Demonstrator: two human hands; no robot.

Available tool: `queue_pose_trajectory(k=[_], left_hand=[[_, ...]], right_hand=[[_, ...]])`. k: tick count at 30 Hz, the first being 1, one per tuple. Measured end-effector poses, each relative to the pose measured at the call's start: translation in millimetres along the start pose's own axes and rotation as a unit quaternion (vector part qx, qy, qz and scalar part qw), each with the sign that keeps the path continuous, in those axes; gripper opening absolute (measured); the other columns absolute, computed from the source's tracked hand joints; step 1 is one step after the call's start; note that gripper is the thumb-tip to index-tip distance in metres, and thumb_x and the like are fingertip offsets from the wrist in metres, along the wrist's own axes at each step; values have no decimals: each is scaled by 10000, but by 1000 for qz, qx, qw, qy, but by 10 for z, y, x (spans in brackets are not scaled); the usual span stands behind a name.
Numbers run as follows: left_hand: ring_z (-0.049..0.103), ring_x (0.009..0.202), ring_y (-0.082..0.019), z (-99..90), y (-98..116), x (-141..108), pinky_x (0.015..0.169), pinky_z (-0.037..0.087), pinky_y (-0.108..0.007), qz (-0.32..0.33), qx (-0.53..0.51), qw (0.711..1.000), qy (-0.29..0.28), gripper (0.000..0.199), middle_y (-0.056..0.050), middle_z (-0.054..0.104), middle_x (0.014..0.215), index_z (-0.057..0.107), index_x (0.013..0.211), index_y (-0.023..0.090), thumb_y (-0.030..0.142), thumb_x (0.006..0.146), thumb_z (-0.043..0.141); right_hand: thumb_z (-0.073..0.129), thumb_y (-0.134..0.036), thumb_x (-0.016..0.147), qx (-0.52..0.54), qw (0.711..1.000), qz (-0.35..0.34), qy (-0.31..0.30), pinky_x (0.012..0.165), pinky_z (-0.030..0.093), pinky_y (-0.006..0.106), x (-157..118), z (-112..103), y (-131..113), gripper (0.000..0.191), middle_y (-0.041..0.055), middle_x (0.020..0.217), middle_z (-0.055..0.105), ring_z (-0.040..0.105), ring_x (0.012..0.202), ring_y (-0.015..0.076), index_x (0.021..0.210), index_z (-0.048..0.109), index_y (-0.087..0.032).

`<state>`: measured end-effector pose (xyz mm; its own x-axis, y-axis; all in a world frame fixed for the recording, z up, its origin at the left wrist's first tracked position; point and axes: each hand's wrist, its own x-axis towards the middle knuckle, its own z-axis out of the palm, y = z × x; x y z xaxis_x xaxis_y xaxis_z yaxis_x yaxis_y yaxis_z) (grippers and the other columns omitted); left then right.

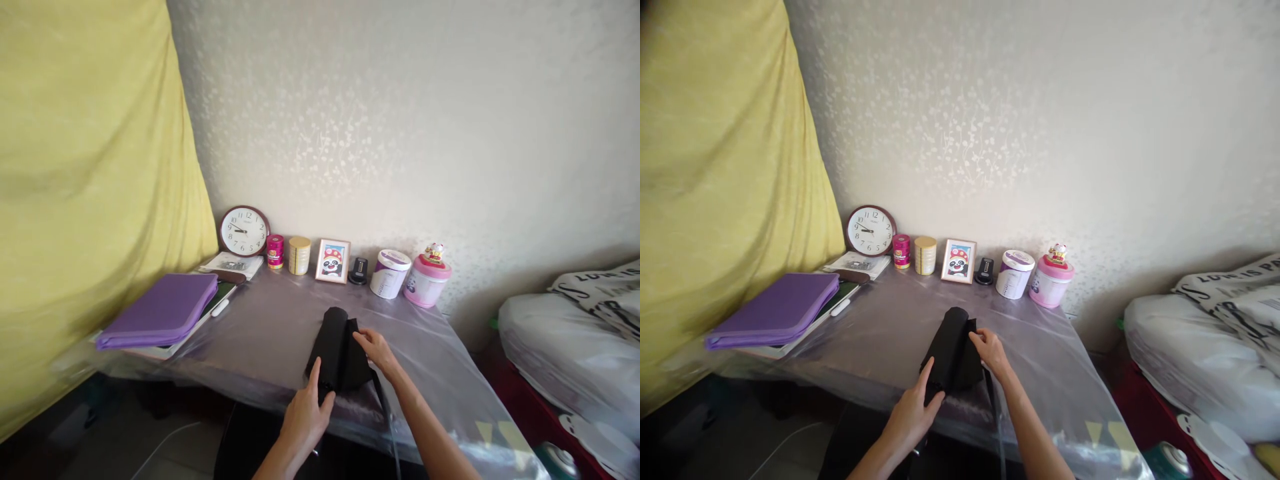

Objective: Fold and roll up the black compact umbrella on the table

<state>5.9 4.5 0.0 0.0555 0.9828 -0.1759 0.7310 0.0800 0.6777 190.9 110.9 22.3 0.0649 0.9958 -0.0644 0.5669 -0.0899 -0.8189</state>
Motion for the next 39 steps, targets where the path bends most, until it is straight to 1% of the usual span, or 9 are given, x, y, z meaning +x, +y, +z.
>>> queue_pose_trajectory(k=[4,8,13,16,21,27,31,36,39], left_hand=[[559,981,-202,-5,5,-2,786,376,-259,0,-3,1000,-1,642,-90,581,1118,90,1379,233,373,831,394],[534,1026,-206,-9,11,-10,803,366,-255,-2,-1,1000,-3,648,-95,547,1170,88,1380,228,381,830,394],[560,978,-222,-4,3,-11,767,382,-273,-7,8,1000,-3,651,-95,590,1093,79,1380,234,396,829,385],[572,952,-219,7,-6,-2,756,385,-274,-3,6,1000,-1,648,-94,597,1081,75,1380,239,392,830,383],[560,970,-205,7,0,2,775,373,-254,-1,2,1000,-1,660,-99,576,1122,88,1381,209,382,826,401],[579,926,-219,21,-18,7,749,383,-277,-2,13,1000,1,655,-93,603,1073,75,1380,234,407,828,381],[575,941,-213,28,-26,22,750,380,-264,0,4,1000,2,656,-101,580,1116,90,1380,224,393,823,394],[580,936,-214,18,-11,19,749,381,-265,0,3,1000,-1,648,-93,589,1106,91,1379,239,376,823,395],[581,940,-217,26,-15,18,749,386,-265,0,-1,1000,2,644,-96,588,1107,98,1378,238,368,821,394]], right_hand=[[499,-364,735,-62,998,-23,22,384,389,193,26,47,-67,321,-20,578,552,515,487,113,940,596,-137],[496,-334,745,-60,998,-5,10,354,390,186,19,93,-161,313,-2,682,598,524,483,105,980,580,-145],[511,-300,724,-73,997,-9,16,352,367,184,28,142,-202,297,14,705,610,533,516,117,962,590,-141],[517,-317,713,-76,997,-12,23,404,381,206,67,145,-164,281,6,635,600,535,518,127,908,613,-139],[549,-295,662,-66,997,-27,41,569,420,246,163,147,-74,198,5,628,609,568,651,161,761,644,-153],[550,-255,642,-22,998,-28,43,620,433,254,241,289,-86,239,9,709,632,582,713,166,838,635,-150],[576,-259,633,2,999,-19,44,641,442,254,256,386,-122,319,23,769,630,584,753,165,929,607,-143],[523,-316,713,29,1000,3,10,502,443,234,140,373,-188,340,-15,637,575,552,541,115,1006,549,-147],[427,-362,791,121,989,50,-62,481,464,231,15,327,-250,391,-24,645,554,565,519,100,1140,446,-188]])
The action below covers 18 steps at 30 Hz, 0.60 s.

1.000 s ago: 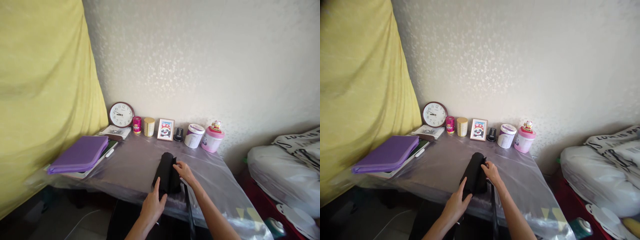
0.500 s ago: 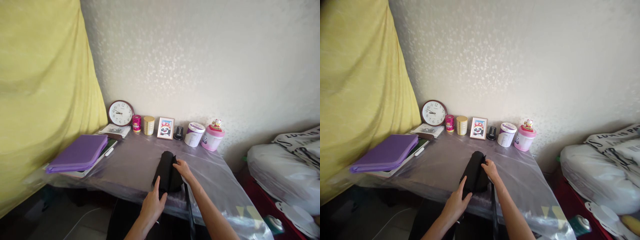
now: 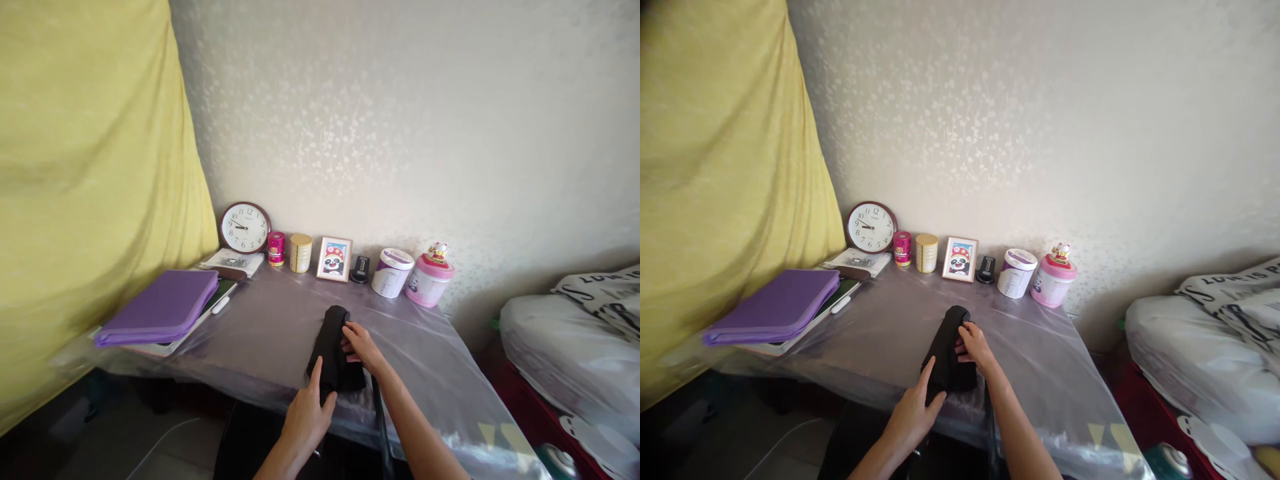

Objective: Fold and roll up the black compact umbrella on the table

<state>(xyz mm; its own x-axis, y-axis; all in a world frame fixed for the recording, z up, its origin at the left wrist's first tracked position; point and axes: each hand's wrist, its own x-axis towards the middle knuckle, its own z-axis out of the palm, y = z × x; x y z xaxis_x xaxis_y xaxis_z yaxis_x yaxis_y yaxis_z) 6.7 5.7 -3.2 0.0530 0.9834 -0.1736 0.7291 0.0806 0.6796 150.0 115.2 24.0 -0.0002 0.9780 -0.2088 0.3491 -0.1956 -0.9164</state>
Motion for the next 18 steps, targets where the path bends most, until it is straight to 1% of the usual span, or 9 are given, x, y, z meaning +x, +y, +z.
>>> queue_pose_trajectory(k=[2,3,5,8,10,12,13,15,18], left_hand=[[579,949,-215,9,-8,6,756,387,-262,6,-6,1000,3,644,-91,590,1105,100,1377,244,366,819,398],[580,949,-215,14,-11,10,758,389,-264,6,-7,1000,3,643,-88,595,1096,99,1377,250,368,819,398],[585,939,-221,18,-15,18,754,394,-273,5,-3,1000,0,643,-87,608,1069,95,1376,256,371,820,395],[592,916,-229,15,-14,26,748,398,-288,2,7,1000,-4,645,-93,623,1024,90,1377,247,367,821,394],[593,908,-231,12,-10,26,745,399,-294,6,17,1000,-2,645,-97,628,1001,94,1377,240,364,821,395],[596,889,-231,13,1,20,738,399,-298,10,35,999,0,644,-98,636,962,92,1379,226,361,825,393],[600,871,-230,17,13,14,730,400,-300,11,47,999,0,645,-99,641,935,85,1380,218,357,828,390],[607,836,-229,34,55,-5,711,404,-301,15,76,997,-2,651,-103,645,895,64,1381,199,335,833,387],[608,823,-239,73,165,-37,694,415,-311,27,121,992,0,651,-123,637,895,61,1380,157,264,827,387]], right_hand=[[394,-349,813,74,995,35,-52,493,481,237,-68,5,-14,432,-32,651,540,589,537,101,1222,346,-221],[394,-332,813,91,993,45,-64,492,483,238,-87,15,-9,451,-39,641,531,591,529,101,1245,309,-232],[406,-307,804,64,996,43,-51,465,470,234,-95,48,28,472,-58,599,509,565,462,96,1256,291,-240],[403,-333,802,-48,999,-2,17,438,438,237,-69,112,109,409,-70,547,484,504,387,96,1197,383,-231],[399,-365,806,-154,983,-61,83,526,452,260,-63,154,146,350,-38,590,521,560,500,130,1117,470,-222],[384,-403,813,-247,953,-96,146,672,451,292,-70,197,156,350,27,775,588,605,725,181,1083,503,-215],[366,-425,819,-277,942,-94,166,733,436,305,-73,221,153,379,58,899,591,597,830,204,1101,496,-208],[318,-452,831,-299,935,-67,180,809,407,327,-65,276,140,462,111,1085,544,557,969,239,1179,441,-175],[302,-447,833,-287,940,-37,178,881,363,355,-7,372,123,588,195,1151,508,478,1095,280,1269,341,-55]])
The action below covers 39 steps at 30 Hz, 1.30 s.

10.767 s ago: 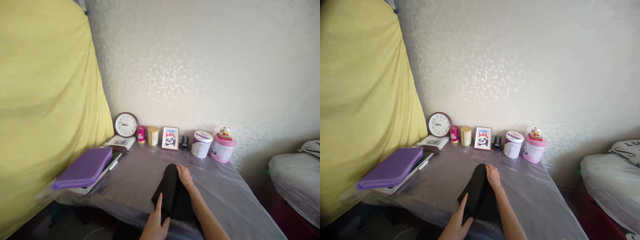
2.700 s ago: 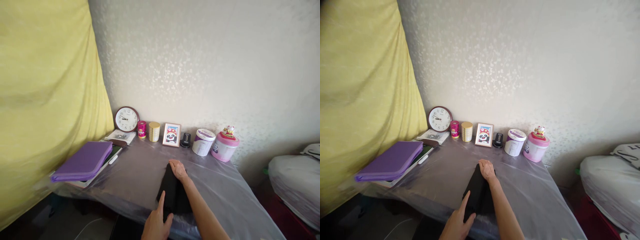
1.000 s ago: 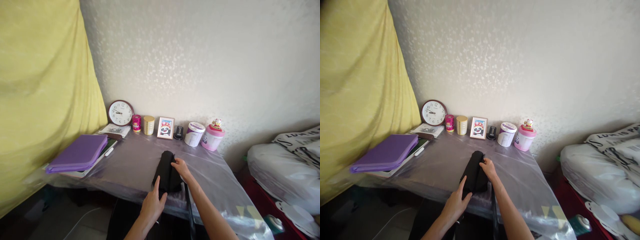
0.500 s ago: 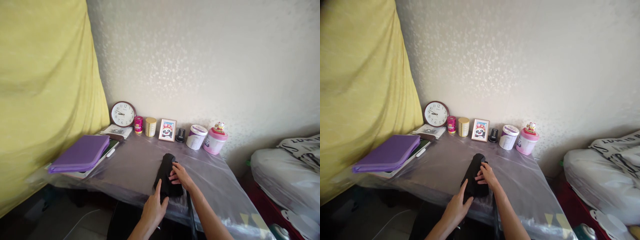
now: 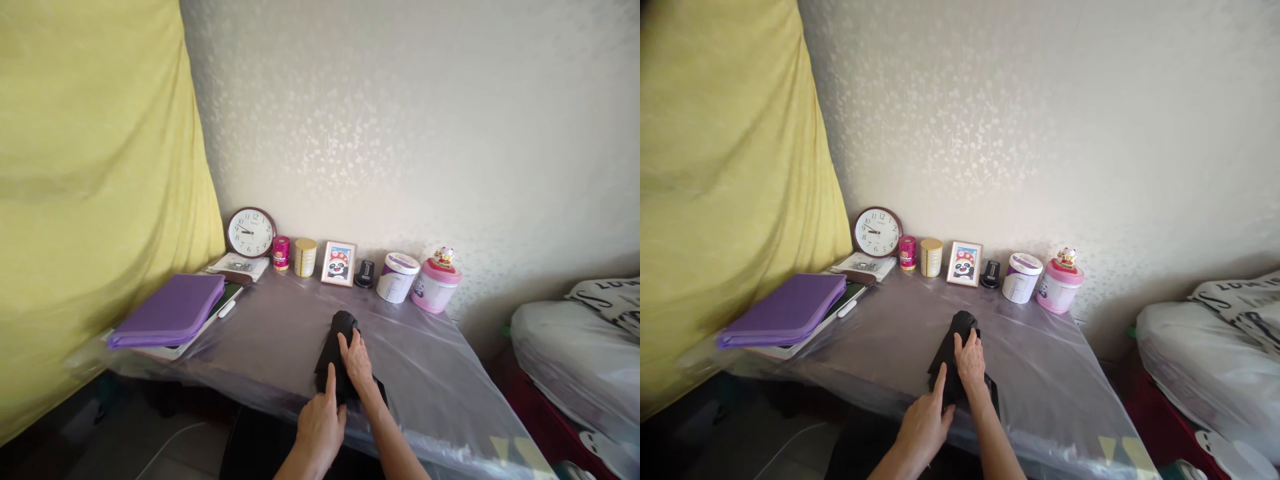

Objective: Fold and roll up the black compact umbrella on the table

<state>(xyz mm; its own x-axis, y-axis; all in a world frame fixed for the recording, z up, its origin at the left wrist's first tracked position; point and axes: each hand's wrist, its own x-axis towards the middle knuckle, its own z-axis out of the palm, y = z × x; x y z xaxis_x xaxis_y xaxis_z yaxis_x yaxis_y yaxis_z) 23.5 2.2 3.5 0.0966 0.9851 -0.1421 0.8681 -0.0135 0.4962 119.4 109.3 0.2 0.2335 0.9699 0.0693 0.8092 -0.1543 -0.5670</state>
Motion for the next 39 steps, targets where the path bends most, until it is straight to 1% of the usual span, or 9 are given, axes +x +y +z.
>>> queue_pose_trajectory(k=[6,10,15,18,20,26,33,36,39], left_hand=[[606,817,-271,-48,142,-5,702,426,-362,2,44,999,-21,596,-170,624,902,135,1370,98,147,813,343],[600,857,-247,-17,-68,-41,746,422,-347,59,-142,988,-6,640,-146,621,965,136,1370,150,285,813,420],[535,460,-133,242,-353,-73,456,412,-251,-51,-521,841,-133,602,-36,617,743,364,1138,180,564,694,497],[503,435,-108,346,-351,-69,427,351,-207,-76,-612,750,-240,523,-6,560,594,464,896,159,626,660,464],[436,411,-59,351,-293,-67,424,323,-182,-82,-625,734,-254,415,33,499,564,459,802,170,566,677,463],[361,351,-60,311,-39,-104,367,290,-187,-67,-545,807,-218,171,74,433,501,410,794,197,341,705,432],[579,579,-174,527,101,-151,530,407,-264,-94,-370,918,-111,468,-24,572,681,377,1087,140,212,661,556],[581,878,-215,528,96,-206,713,405,-269,-87,-334,936,-73,509,-99,593,882,408,1078,137,199,619,619],[597,724,-189,411,152,-345,646,413,-268,-20,-366,923,-121,451,-41,593,723,428,1046,152,294,655,602]], right_hand=[[448,-420,755,18,999,36,31,900,342,395,32,164,-104,748,272,1213,433,443,1112,342,1297,249,55],[470,-375,743,24,998,34,54,911,333,402,7,224,-106,742,276,1208,431,443,1107,353,1297,249,66],[478,-363,740,39,996,23,78,925,326,390,2,275,-70,717,274,1207,441,445,1114,340,1284,285,61],[490,-361,726,52,995,34,74,934,321,390,12,280,-63,729,272,1217,436,443,1120,339,1286,284,58],[498,-367,714,75,994,44,69,934,326,392,21,265,-55,733,265,1236,426,440,1129,332,1289,291,37],[514,-377,687,181,980,69,50,944,336,364,1,135,45,742,251,1267,413,413,1172,303,1279,313,21],[554,-407,655,293,950,56,95,948,346,346,-185,-100,207,711,190,1205,502,464,1123,274,1245,381,-48],[565,-441,654,358,924,80,106,881,406,338,-319,-254,270,681,150,1105,576,532,1029,256,1216,416,-87],[583,-472,651,460,880,99,66,766,470,326,-474,-423,339,615,100,955,639,598,878,232,1143,481,-118]])
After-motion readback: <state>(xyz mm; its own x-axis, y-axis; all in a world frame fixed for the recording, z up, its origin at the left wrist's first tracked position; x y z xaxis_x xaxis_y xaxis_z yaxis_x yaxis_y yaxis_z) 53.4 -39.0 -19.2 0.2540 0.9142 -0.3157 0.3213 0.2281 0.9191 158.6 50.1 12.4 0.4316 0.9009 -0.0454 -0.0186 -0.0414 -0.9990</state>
